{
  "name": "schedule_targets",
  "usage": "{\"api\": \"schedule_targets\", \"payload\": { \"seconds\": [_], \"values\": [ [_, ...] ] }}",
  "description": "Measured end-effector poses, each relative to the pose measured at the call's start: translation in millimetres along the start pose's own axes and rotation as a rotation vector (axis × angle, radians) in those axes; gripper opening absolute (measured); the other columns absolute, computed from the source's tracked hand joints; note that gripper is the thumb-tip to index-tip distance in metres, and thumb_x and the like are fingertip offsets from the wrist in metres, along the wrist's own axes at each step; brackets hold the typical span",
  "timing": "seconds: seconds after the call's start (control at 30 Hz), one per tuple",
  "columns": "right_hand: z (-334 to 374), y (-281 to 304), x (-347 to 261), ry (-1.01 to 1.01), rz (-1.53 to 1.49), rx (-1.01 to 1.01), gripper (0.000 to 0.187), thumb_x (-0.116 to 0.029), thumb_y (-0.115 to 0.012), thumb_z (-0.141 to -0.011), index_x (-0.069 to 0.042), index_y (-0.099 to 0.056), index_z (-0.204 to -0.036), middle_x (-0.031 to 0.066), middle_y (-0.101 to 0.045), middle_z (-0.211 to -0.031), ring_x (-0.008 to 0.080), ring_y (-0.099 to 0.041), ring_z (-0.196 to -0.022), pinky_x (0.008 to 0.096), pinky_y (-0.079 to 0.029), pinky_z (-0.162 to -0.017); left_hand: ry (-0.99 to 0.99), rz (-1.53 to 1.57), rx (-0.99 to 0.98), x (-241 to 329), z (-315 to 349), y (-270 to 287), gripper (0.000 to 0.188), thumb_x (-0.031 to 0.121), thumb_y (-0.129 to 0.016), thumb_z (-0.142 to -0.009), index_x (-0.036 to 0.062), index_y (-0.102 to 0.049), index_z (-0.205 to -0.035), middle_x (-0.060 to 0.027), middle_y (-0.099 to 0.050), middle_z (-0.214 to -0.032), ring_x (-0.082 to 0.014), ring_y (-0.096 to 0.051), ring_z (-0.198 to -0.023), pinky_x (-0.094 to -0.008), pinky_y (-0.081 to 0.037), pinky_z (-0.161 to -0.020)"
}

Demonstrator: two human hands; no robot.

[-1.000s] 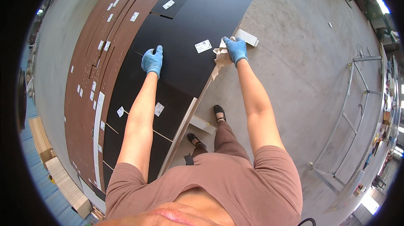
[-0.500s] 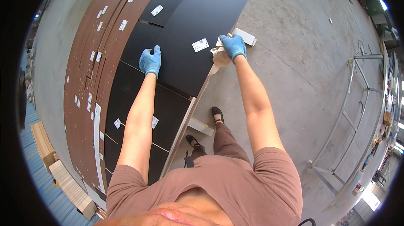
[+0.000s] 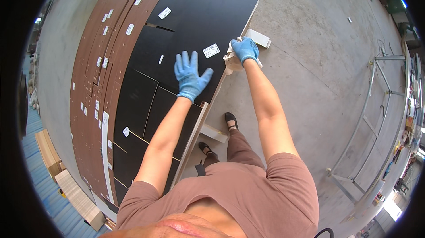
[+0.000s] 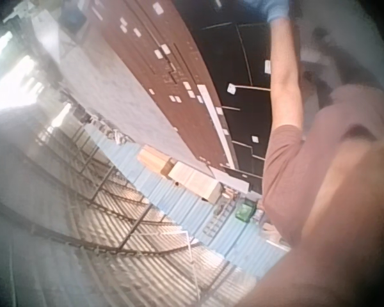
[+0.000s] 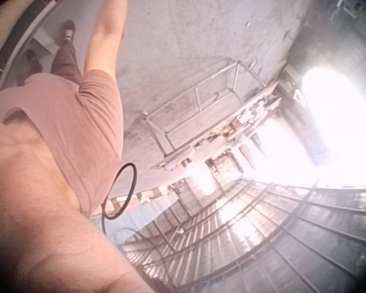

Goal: The person wipes the surfaces of large flat panels with a cloth, flipping each panel to clean both sides. The person handles black, brown, and white panels one at a time, placing them back in a stack after wiping.

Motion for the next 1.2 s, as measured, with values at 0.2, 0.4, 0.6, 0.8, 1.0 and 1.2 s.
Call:
{"api": "schedule_targets", "payload": {
  "seconds": [0.2,0.4,0.6,0.8,1.0,1.2],
  "values": [
    [-2,-1,-5,-0.027,0.079,-0.011,0.045,-0.044,-0.066,-0.084,-0.01,-0.077,-0.111,0.0188,-0.075,-0.115,0.037,-0.071,-0.11,0.0429,-0.054,-0.098,0.016,-0.053,-0.174,26,13,-30,0.121,0.08,-0.066,-0.076,0.0034,-0.027,-0.162,-0.0312,-0.02,-0.165,-0.0528,-0.013,-0.154,-0.0646,-0.009,-0.124],
    [1,-3,-8,-0.026,0.096,-0.01,0.042,-0.041,-0.065,-0.084,-0.011,-0.077,-0.111,0.0205,-0.075,-0.113,0.0395,-0.071,-0.108,0.0446,-0.055,-0.096,0.041,-0.11,-0.372,31,11,-30,0.127,0.075,-0.072,-0.072,0.0016,-0.021,-0.163,-0.0323,-0.017,-0.166,-0.0528,-0.009,-0.155,-0.0652,-0.008,-0.123],
    [1,-4,-4,-0.021,0.062,-0.028,0.041,-0.041,-0.067,-0.083,-0.01,-0.078,-0.107,0.0209,-0.074,-0.112,0.04,-0.071,-0.106,0.045,-0.055,-0.095,0.031,-0.121,-0.422,34,9,-26,0.122,0.062,-0.075,-0.074,0.0008,-0.018,-0.164,-0.0343,-0.015,-0.166,-0.0546,-0.007,-0.155,-0.0647,-0.007,-0.124],
    [-3,-7,-2,-0.015,0.067,-0.054,0.042,-0.043,-0.068,-0.083,-0.009,-0.078,-0.106,0.0207,-0.075,-0.111,0.0391,-0.071,-0.106,0.0446,-0.055,-0.095,0.038,-0.092,-0.387,35,12,-28,0.117,0.055,-0.076,-0.075,0.0,-0.02,-0.163,-0.0351,-0.018,-0.165,-0.055,-0.01,-0.154,-0.0631,-0.009,-0.124],
    [-2,-3,-3,0.029,0.086,-0.045,0.044,-0.045,-0.07,-0.083,-0.009,-0.077,-0.106,0.0206,-0.075,-0.111,0.0385,-0.071,-0.106,0.0439,-0.054,-0.096,0.046,-0.099,-0.342,38,17,-31,0.112,0.054,-0.075,-0.077,0.0003,-0.024,-0.162,-0.0337,-0.02,-0.165,-0.0542,-0.013,-0.154,-0.0626,-0.011,-0.124],
    [-3,0,-5,0.082,0.11,-0.055,0.051,-0.046,-0.069,-0.084,-0.004,-0.077,-0.113,0.0227,-0.075,-0.112,0.0381,-0.072,-0.107,0.0427,-0.054,-0.095,0.053,-0.13,-0.399,34,33,-32,0.115,0.055,-0.075,-0.079,0.0037,-0.017,-0.164,-0.029,-0.014,-0.168,-0.0539,-0.01,-0.154,-0.0664,-0.008,-0.123]
  ]
}}
Point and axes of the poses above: each hand's wrist, its own z-axis away from the middle knuckle, its own y-axis out of the back of the hand, x = y × z, the point moved 5 cm from there along -z, towards the middle knuckle
